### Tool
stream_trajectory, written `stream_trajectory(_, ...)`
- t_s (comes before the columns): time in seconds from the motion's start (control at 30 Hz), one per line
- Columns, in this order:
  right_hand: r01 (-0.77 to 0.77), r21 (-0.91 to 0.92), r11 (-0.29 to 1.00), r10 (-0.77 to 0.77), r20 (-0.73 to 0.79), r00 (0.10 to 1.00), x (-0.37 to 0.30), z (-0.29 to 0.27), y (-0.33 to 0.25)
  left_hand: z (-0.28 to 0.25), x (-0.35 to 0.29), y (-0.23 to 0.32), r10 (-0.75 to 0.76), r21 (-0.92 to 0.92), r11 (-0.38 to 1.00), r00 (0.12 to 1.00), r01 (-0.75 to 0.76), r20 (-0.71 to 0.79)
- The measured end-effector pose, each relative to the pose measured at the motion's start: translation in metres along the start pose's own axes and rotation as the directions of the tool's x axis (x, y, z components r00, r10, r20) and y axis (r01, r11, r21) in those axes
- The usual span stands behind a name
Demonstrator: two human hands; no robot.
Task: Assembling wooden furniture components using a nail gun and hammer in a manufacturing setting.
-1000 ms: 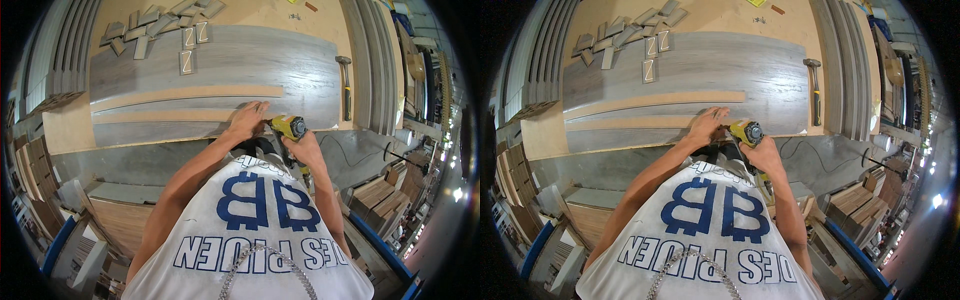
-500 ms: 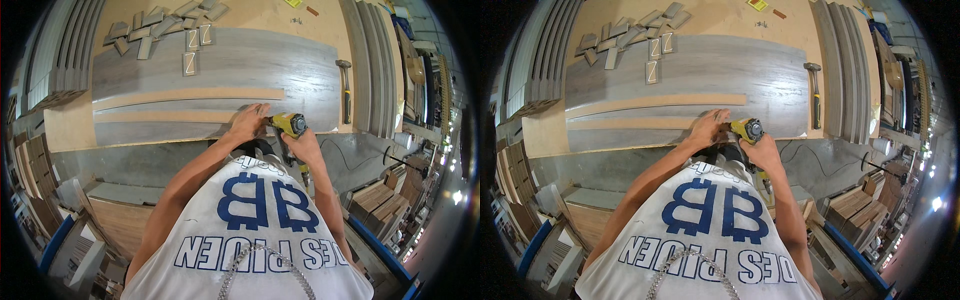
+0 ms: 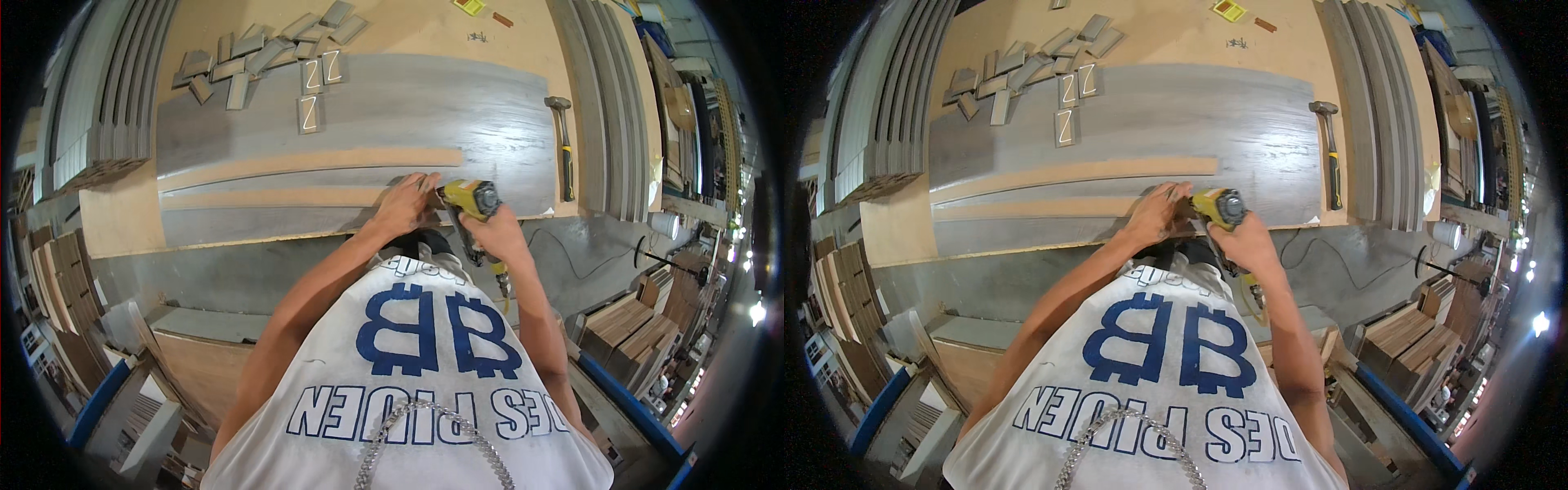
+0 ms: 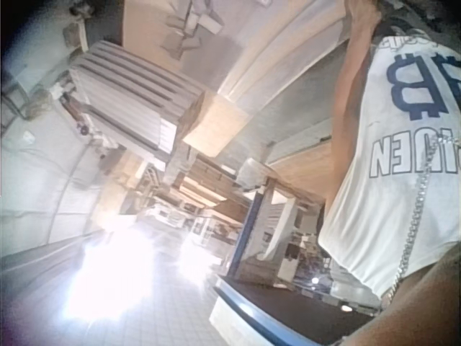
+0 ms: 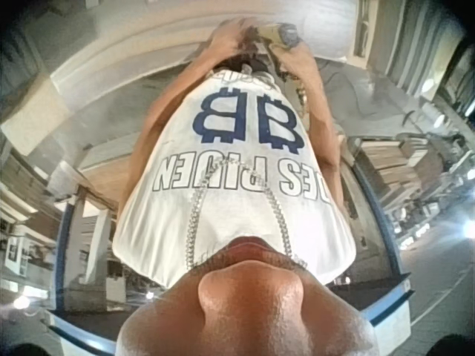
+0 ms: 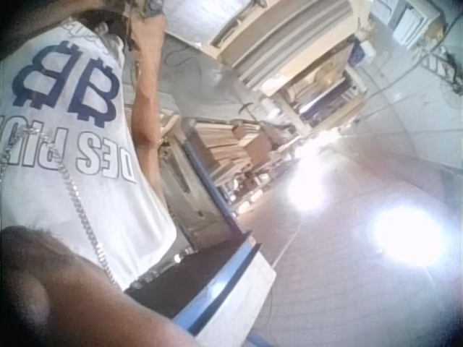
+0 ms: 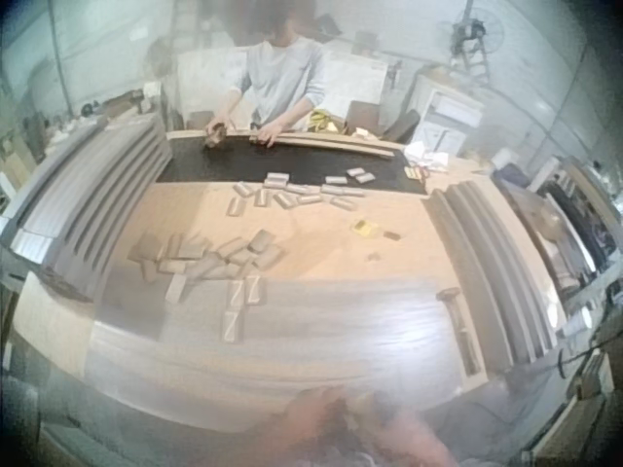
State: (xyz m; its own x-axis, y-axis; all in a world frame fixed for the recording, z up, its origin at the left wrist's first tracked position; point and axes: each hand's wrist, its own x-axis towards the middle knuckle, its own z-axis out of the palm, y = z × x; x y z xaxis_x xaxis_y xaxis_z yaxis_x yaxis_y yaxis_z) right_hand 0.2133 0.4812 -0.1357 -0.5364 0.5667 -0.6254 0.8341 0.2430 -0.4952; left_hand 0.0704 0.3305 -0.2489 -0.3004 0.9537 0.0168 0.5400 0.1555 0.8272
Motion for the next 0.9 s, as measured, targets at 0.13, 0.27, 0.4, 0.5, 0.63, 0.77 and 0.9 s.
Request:
stream_trajectory(0.13, -0.003, 0.017, 1.0, 0.006, -0.155, 0.988, -0.003, -0.037, 0.009, -0.008, 0.005, 0.004, -0.068, 0.046, 0.996, 0.997, 0.07, -0.041)
stream_trajectory(0.27, -0.041, -0.359, 0.933, -0.118, -0.409, 0.905, 0.04, -0.043, 0.036, -0.019, 0.016, -0.015, -0.018, 0.196, 0.978, 0.969, 0.068, -0.248)
stream_trajectory(0.4, 0.08, -0.52, 0.85, -0.283, -0.324, 0.903, 0.071, -0.03, 0.043, -0.021, 0.042, -0.025, 0.013, 0.382, 0.922, 0.983, 0.06, -0.185)
stream_trajectory(0.5, 0.229, -0.54, 0.81, -0.511, -0.46, 0.725, 0.077, -0.017, 0.036, -0.037, 0.051, -0.026, 0.131, 0.378, 0.923, 0.984, -0.076, -0.122)
stream_trajectory(0.63, 0.377, -0.383, 0.843, -0.537, -0.558, 0.633, 0.078, -0.009, 0.04, -0.076, 0.039, -0.038, -0.218, 0.301, 0.815, 0.743, 0.496, -0.633)
stream_trajectory(0.77, 0.382, -0.27, 0.884, -0.468, -0.508, 0.723, 0.067, 0.007, 0.045, -0.098, 0.02, -0.078, -0.448, 0.096, 0.549, 0.39, 0.83, -0.805)
stream_trajectory(0.9, 0.482, -0.184, 0.857, -0.504, -0.501, 0.704, 0.059, 0.009, 0.03, -0.096, 0.001, -0.075, -0.451, 0.144, 0.533, 0.424, 0.834, -0.786)
